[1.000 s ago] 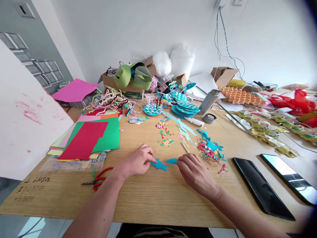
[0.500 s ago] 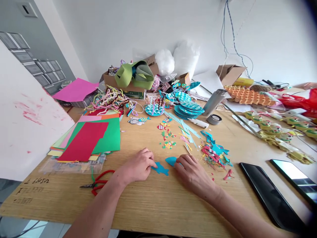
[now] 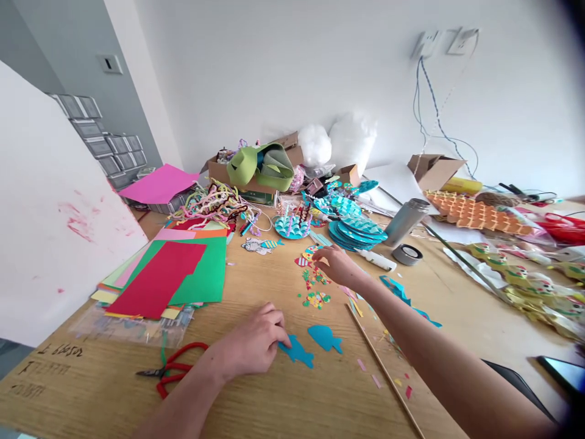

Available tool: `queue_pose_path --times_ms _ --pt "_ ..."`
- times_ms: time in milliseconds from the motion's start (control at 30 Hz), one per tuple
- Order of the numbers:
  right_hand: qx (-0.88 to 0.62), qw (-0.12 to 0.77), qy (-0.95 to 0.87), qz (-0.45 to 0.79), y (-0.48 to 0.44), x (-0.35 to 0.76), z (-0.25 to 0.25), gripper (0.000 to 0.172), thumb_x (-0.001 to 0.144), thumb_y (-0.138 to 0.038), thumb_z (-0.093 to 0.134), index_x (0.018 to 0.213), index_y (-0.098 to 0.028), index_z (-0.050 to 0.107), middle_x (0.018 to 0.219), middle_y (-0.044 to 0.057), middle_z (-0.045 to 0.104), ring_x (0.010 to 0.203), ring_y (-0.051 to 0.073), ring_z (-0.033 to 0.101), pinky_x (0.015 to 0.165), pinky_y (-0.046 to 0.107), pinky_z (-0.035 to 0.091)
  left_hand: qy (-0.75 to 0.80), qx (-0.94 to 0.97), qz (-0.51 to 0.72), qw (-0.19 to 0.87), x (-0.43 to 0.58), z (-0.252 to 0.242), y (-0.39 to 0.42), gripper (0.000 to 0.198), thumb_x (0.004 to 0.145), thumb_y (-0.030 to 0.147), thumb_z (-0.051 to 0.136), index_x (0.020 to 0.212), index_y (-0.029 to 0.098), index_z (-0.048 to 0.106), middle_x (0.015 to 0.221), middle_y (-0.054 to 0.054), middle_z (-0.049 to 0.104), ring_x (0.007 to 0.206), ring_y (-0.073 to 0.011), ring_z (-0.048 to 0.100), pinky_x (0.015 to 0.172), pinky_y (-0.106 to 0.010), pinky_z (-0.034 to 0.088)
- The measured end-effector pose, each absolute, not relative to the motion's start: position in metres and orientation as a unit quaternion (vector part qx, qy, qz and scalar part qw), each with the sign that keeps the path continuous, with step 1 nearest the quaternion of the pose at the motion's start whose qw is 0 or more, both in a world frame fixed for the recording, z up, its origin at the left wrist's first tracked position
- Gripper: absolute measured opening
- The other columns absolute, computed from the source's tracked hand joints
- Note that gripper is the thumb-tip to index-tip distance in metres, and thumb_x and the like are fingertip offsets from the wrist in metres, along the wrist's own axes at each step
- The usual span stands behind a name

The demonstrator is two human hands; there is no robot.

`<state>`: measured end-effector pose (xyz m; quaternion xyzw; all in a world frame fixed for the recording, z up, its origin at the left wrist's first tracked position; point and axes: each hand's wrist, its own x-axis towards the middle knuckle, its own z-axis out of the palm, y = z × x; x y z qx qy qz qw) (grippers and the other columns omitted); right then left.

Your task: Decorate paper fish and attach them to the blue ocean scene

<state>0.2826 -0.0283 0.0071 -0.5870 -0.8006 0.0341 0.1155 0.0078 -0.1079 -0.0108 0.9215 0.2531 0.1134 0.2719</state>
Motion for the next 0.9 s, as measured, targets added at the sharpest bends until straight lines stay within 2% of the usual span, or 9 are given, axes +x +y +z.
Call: queue_pose_path --times_ms 200,367,500,667,733,833,900 --pt "-0.579 0.047 -0.813 0.042 0.021 0.274 -0.010 0.023 0.079 -0.018 0.065 0.101 -0.020 0.070 0.103 0.010 0.065 0.104 0.026 0.052 0.088 0.035 0.039 0.257 0.922 0.105 0.269 0.008 -0.008 -0.108 0.036 0.074 0.002 0.050 0.093 0.024 0.072 0.091 -0.003 0.059 0.095 -0.0182 0.049 0.082 -0.029 0.044" --pt "-0.580 0.020 -0.813 0.045 0.031 0.272 -0.011 0.016 0.073 -0.021 0.070 0.089 -0.021 0.072 0.106 0.010 0.061 0.107 0.030 0.047 0.082 0.036 0.038 0.264 0.921 0.097 0.269 0.008 -0.007 -0.110 0.034 0.075 0.004 0.051 0.094 0.024 0.072 0.093 -0.004 0.060 0.097 -0.0194 0.049 0.083 -0.030 0.045" --pt "-0.575 0.024 -0.816 0.053 0.031 0.268 -0.001 0.010 0.075 -0.025 0.071 0.082 -0.018 0.069 0.101 0.010 0.064 0.103 0.026 0.051 0.079 0.031 0.038 0.258 0.917 0.124 0.277 0.008 -0.008 -0.108 0.032 0.077 0.004 0.051 0.092 0.022 0.072 0.089 -0.005 0.061 0.095 -0.0194 0.051 0.082 -0.030 0.045" --pt "-0.562 0.045 -0.823 0.070 0.003 0.236 0.016 0.013 0.086 -0.027 0.057 0.089 -0.016 0.063 0.087 0.006 0.067 0.078 0.015 0.058 0.064 0.023 0.037 0.352 0.836 0.282 0.313 -0.002 -0.002 -0.093 0.032 0.083 0.006 0.047 0.099 0.020 0.071 0.090 -0.005 0.065 0.089 -0.0159 0.058 0.081 -0.028 0.046" --pt "-0.549 0.046 -0.832 0.070 -0.017 0.216 0.019 0.011 0.087 -0.021 0.052 0.091 -0.016 0.061 0.084 0.004 0.067 0.071 0.014 0.058 0.060 0.022 0.036 0.419 0.773 0.366 0.305 -0.008 0.001 -0.085 0.029 0.085 0.009 0.047 0.099 0.018 0.070 0.091 -0.006 0.066 0.087 -0.0152 0.060 0.076 -0.026 0.048" --pt "-0.519 0.042 -0.853 0.041 -0.049 0.190 0.016 0.015 0.082 -0.010 0.049 0.091 -0.015 0.060 0.089 0.009 0.066 0.080 0.019 0.058 0.066 0.026 0.036 0.471 0.714 0.435 0.282 -0.016 0.000 -0.075 0.023 0.084 0.011 0.050 0.096 0.016 0.069 0.093 -0.007 0.067 0.085 -0.0150 0.062 0.073 -0.025 0.050" --pt "-0.473 0.019 -0.880 -0.024 -0.066 0.177 0.011 0.019 0.082 -0.007 0.046 0.092 -0.013 0.061 0.089 0.012 0.064 0.083 0.022 0.056 0.069 0.030 0.035 0.479 0.704 0.449 0.270 -0.018 -0.002 -0.072 0.022 0.083 0.010 0.051 0.094 0.016 0.069 0.094 -0.007 0.068 0.085 -0.0149 0.063 0.074 -0.025 0.051"
